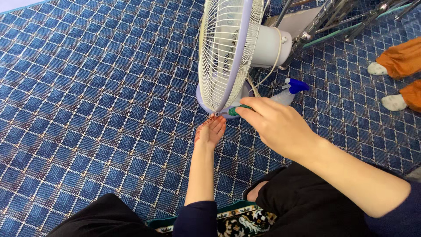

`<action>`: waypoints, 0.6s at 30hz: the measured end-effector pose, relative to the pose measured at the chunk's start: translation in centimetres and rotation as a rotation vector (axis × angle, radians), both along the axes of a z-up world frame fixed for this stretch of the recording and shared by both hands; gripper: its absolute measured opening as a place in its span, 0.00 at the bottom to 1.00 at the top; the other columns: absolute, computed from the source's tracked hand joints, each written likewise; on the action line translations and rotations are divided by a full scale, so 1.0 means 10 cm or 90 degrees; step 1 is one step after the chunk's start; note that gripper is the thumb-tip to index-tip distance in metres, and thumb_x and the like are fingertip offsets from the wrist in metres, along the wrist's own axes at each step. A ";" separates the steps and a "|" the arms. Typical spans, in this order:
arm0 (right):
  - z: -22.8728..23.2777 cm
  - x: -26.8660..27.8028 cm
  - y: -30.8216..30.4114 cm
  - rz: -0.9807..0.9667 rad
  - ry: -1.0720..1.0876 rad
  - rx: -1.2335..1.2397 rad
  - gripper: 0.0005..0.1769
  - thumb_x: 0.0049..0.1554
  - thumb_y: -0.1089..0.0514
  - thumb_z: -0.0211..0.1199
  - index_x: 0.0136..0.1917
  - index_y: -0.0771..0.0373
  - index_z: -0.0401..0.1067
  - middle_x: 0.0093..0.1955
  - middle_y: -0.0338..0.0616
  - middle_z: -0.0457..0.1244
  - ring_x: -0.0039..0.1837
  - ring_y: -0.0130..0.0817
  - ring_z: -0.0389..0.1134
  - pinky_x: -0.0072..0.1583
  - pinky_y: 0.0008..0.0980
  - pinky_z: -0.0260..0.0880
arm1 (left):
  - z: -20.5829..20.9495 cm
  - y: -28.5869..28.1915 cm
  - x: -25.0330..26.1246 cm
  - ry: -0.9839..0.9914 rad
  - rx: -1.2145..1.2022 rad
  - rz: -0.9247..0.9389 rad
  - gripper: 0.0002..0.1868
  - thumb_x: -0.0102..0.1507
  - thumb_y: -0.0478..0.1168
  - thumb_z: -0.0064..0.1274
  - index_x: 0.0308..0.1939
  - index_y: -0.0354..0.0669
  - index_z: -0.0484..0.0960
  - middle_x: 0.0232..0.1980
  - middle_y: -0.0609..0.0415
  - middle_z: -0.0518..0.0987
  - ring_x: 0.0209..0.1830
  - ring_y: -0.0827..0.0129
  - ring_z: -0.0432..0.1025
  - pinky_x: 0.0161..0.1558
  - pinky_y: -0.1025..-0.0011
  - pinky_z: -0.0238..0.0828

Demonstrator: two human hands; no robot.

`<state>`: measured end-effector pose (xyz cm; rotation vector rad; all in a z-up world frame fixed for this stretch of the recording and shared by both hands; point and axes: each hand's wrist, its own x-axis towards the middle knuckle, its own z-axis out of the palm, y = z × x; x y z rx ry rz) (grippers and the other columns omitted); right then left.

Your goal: The person uses a screwdriver to loosen and remove screws from the base of an electric fan. After removing the screws, the person wipes the fan's front grill with a cloth.

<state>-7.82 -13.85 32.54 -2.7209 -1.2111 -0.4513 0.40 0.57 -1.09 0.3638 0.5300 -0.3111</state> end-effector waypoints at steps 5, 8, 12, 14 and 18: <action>0.02 0.01 0.00 -0.078 0.087 0.021 0.18 0.55 0.65 0.61 0.59 0.67 0.73 0.54 0.49 0.68 0.49 0.48 0.73 0.45 0.42 0.74 | -0.26 -0.03 0.08 0.011 -0.097 -0.005 0.09 0.69 0.39 0.49 0.49 0.38 0.77 0.54 0.42 0.81 0.51 0.55 0.77 0.51 0.60 0.77; -0.02 0.03 -0.02 -0.136 0.115 0.003 0.16 0.58 0.57 0.64 0.57 0.68 0.73 0.46 0.51 0.69 0.41 0.51 0.72 0.40 0.44 0.73 | -0.34 -0.05 0.10 0.005 -0.113 -0.011 0.09 0.70 0.39 0.49 0.49 0.38 0.77 0.53 0.44 0.80 0.49 0.57 0.76 0.49 0.62 0.77; -0.11 0.06 -0.07 -0.208 0.112 -0.025 0.18 0.60 0.49 0.63 0.47 0.69 0.73 0.36 0.53 0.68 0.36 0.52 0.71 0.38 0.46 0.72 | -0.37 -0.04 0.10 0.020 -0.130 -0.016 0.09 0.68 0.38 0.48 0.49 0.38 0.77 0.51 0.46 0.80 0.49 0.58 0.77 0.48 0.63 0.76; -0.14 0.10 -0.08 -0.301 0.161 -0.049 0.23 0.63 0.44 0.59 0.42 0.68 0.74 0.31 0.53 0.67 0.34 0.53 0.71 0.38 0.46 0.72 | -0.32 -0.04 0.09 0.024 -0.136 -0.023 0.08 0.69 0.37 0.48 0.49 0.38 0.77 0.52 0.47 0.80 0.50 0.59 0.77 0.49 0.64 0.76; -0.15 0.13 -0.13 -0.448 0.295 -0.091 0.34 0.69 0.39 0.50 0.34 0.67 0.76 0.27 0.54 0.65 0.34 0.55 0.70 0.40 0.48 0.71 | -0.16 -0.03 0.04 0.032 -0.158 -0.009 0.08 0.68 0.38 0.47 0.49 0.39 0.77 0.52 0.47 0.80 0.50 0.59 0.77 0.48 0.63 0.76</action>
